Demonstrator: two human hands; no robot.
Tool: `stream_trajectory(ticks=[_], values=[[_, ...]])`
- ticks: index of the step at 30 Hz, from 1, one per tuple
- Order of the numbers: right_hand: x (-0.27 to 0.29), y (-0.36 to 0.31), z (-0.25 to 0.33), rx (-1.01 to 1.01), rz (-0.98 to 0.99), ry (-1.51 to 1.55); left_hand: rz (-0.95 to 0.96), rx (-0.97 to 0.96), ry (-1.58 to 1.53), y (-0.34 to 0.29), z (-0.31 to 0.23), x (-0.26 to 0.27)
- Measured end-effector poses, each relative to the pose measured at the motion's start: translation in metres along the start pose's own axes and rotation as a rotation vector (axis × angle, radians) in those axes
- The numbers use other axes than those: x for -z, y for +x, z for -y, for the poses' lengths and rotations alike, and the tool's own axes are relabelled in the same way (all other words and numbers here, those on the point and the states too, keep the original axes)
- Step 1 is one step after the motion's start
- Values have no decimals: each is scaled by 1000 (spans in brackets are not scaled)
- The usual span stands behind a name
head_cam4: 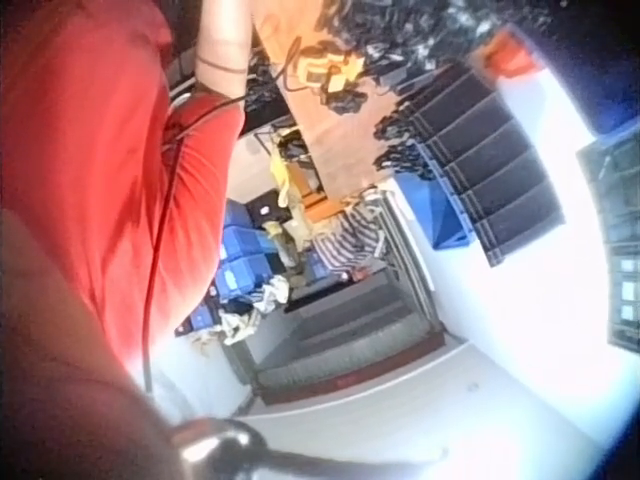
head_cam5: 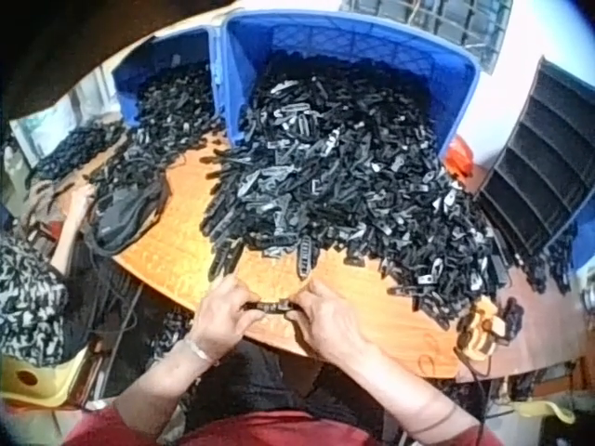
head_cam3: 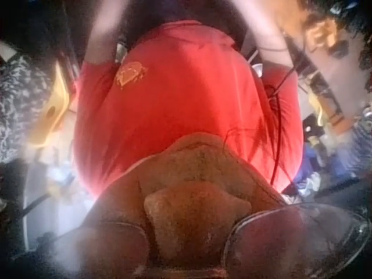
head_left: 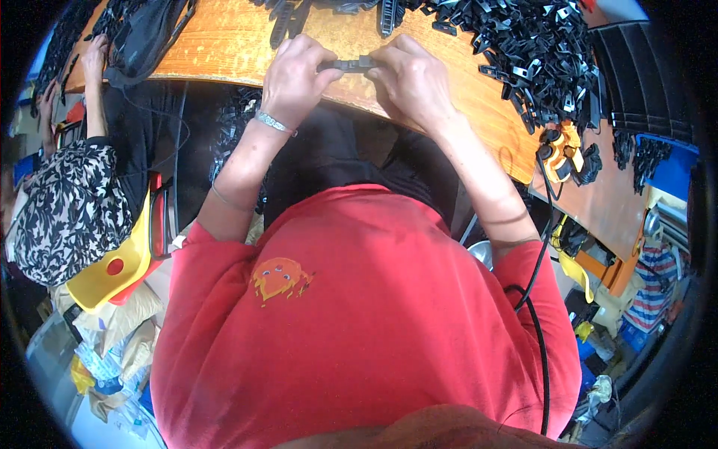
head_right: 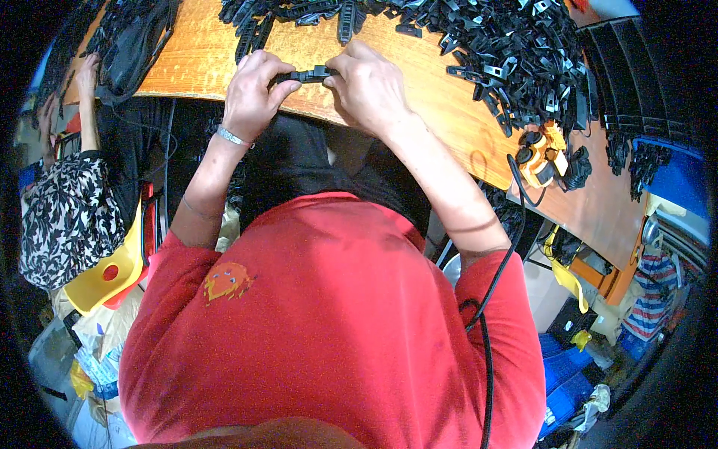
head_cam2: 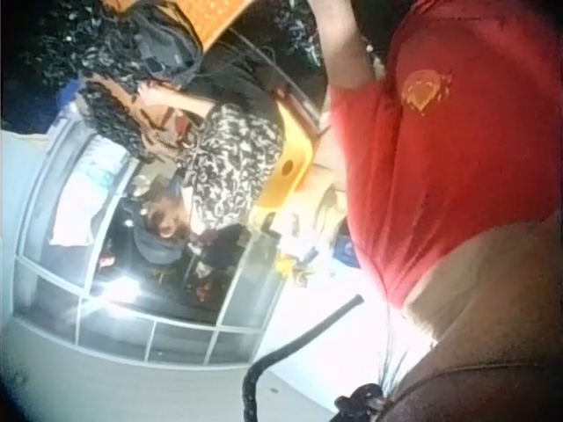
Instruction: The person assembles small black plastic components and buckles by hand at a table.
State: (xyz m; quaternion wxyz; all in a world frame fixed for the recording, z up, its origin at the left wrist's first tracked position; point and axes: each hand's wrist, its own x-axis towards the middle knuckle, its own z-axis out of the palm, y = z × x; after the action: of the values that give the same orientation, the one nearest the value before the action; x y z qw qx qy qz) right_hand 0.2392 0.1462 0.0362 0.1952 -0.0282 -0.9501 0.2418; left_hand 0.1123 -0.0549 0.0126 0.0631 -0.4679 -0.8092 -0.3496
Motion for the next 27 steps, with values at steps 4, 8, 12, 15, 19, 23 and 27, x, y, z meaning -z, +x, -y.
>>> stream_trajectory(ticks=[4, 8, 12, 15, 19, 23, 27], values=[[3, 12, -8, 13, 76, -7, -51, -37, -68, 2, 6, -7], [-8, 23, -6, 157, 98, 11, -70, -59, -136, 7, 1, -16], [-18, 35, -2, 247, 127, -22, -52, 27, -78, 1, 6, -6], [-13, 26, -2, 255, 208, 8, 183, 161, -9, -20, 10, 43], [29, 13, -50, 113, -62, -122, 394, 449, 8, -44, 26, 132], [46, 27, -82, -112, -42, -412, 115, 378, 82, -18, 9, 111], [38, 35, -102, -120, 64, -452, 32, 234, 255, 23, 8, 40]])
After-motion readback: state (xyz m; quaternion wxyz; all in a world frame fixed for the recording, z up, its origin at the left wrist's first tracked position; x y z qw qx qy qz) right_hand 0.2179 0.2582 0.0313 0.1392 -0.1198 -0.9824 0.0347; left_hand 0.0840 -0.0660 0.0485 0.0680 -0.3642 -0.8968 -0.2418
